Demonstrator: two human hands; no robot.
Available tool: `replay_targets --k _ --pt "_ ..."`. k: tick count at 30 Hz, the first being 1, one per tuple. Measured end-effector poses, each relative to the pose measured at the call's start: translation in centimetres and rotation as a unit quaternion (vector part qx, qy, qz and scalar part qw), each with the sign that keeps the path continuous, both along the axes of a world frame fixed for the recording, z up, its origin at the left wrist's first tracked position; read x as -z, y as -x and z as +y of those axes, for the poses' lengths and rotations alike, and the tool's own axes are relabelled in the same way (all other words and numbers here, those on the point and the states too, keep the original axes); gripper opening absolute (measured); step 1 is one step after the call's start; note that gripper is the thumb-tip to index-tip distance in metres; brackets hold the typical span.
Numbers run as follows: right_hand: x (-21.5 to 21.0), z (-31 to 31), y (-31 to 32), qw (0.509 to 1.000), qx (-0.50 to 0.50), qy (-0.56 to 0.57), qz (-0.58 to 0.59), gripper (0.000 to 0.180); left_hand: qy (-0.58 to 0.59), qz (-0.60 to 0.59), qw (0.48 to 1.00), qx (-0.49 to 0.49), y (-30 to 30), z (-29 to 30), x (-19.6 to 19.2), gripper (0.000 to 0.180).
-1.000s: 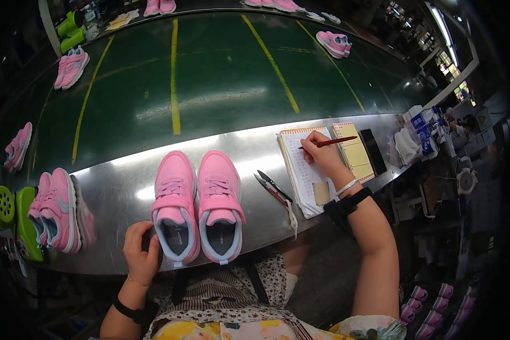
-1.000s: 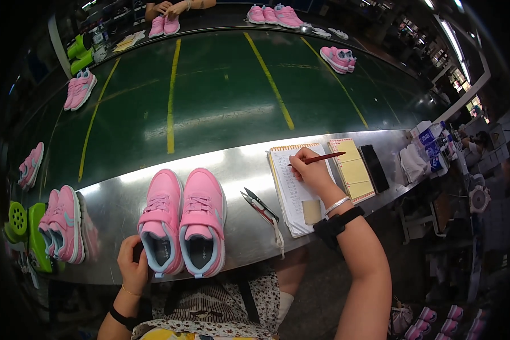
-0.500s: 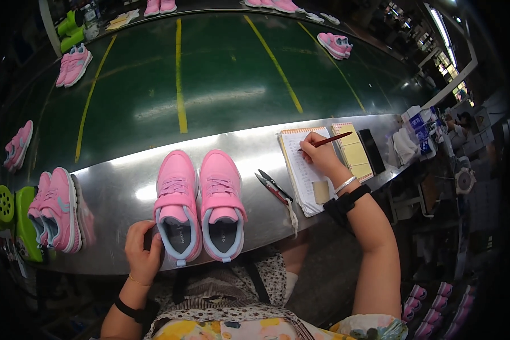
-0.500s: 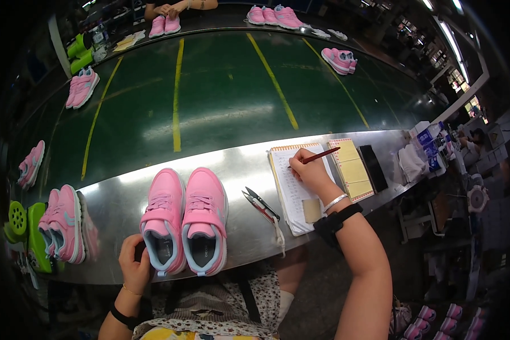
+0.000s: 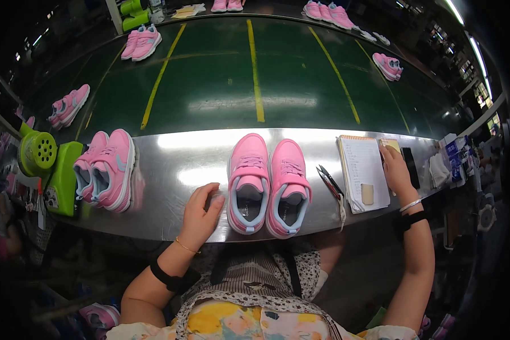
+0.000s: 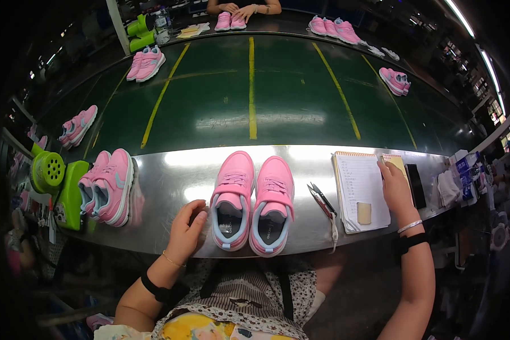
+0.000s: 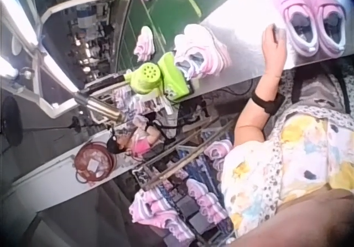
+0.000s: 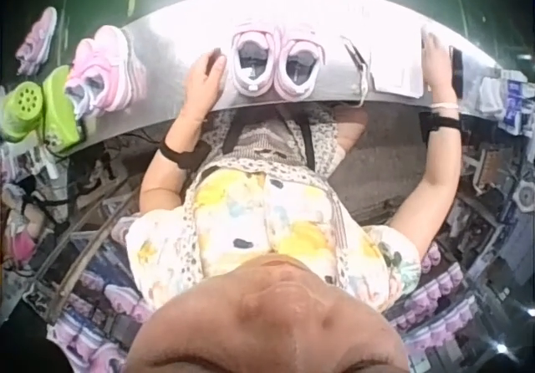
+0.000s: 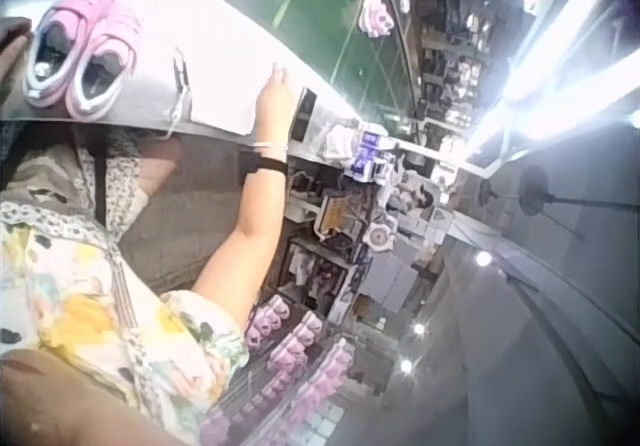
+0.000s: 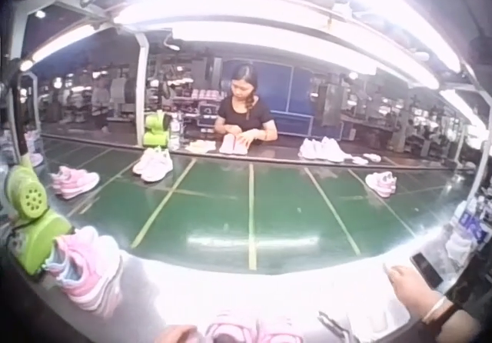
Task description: Trimming loose threads and inspecting pink sneakers on a production conveyor belt.
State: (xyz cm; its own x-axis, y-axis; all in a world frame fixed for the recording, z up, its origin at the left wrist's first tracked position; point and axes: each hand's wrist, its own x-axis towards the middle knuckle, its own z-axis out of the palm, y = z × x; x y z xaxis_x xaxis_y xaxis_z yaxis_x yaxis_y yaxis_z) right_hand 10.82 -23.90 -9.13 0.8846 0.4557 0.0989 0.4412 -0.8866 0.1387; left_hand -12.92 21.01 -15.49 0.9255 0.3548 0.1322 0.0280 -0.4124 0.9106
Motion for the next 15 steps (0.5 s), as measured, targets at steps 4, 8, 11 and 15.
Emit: replay_targets --k 4,8,11,15 --pt "-1.6 12.5 7.9 0.890 -0.024 -0.408 0.204 0.039 0.127 0.067 0.989 0.040 -0.7 -0.6 -1.0 0.049" --pt "0.5 18.4 14.1 0.782 0.035 -0.466 0.412 0.062 0.156 0.059 0.980 0.112 -1.4 -1.3 -0.7 0.059" --pt "2.1 20.2 16.4 0.733 0.026 -0.565 0.379 0.071 0.245 0.048 0.960 0.126 -1.0 -1.9 -0.7 0.065" --pt "4.3 20.2 18.8 0.678 -0.023 -0.656 0.330 0.079 0.161 0.044 0.979 0.118 1.4 -2.1 -0.8 0.074"
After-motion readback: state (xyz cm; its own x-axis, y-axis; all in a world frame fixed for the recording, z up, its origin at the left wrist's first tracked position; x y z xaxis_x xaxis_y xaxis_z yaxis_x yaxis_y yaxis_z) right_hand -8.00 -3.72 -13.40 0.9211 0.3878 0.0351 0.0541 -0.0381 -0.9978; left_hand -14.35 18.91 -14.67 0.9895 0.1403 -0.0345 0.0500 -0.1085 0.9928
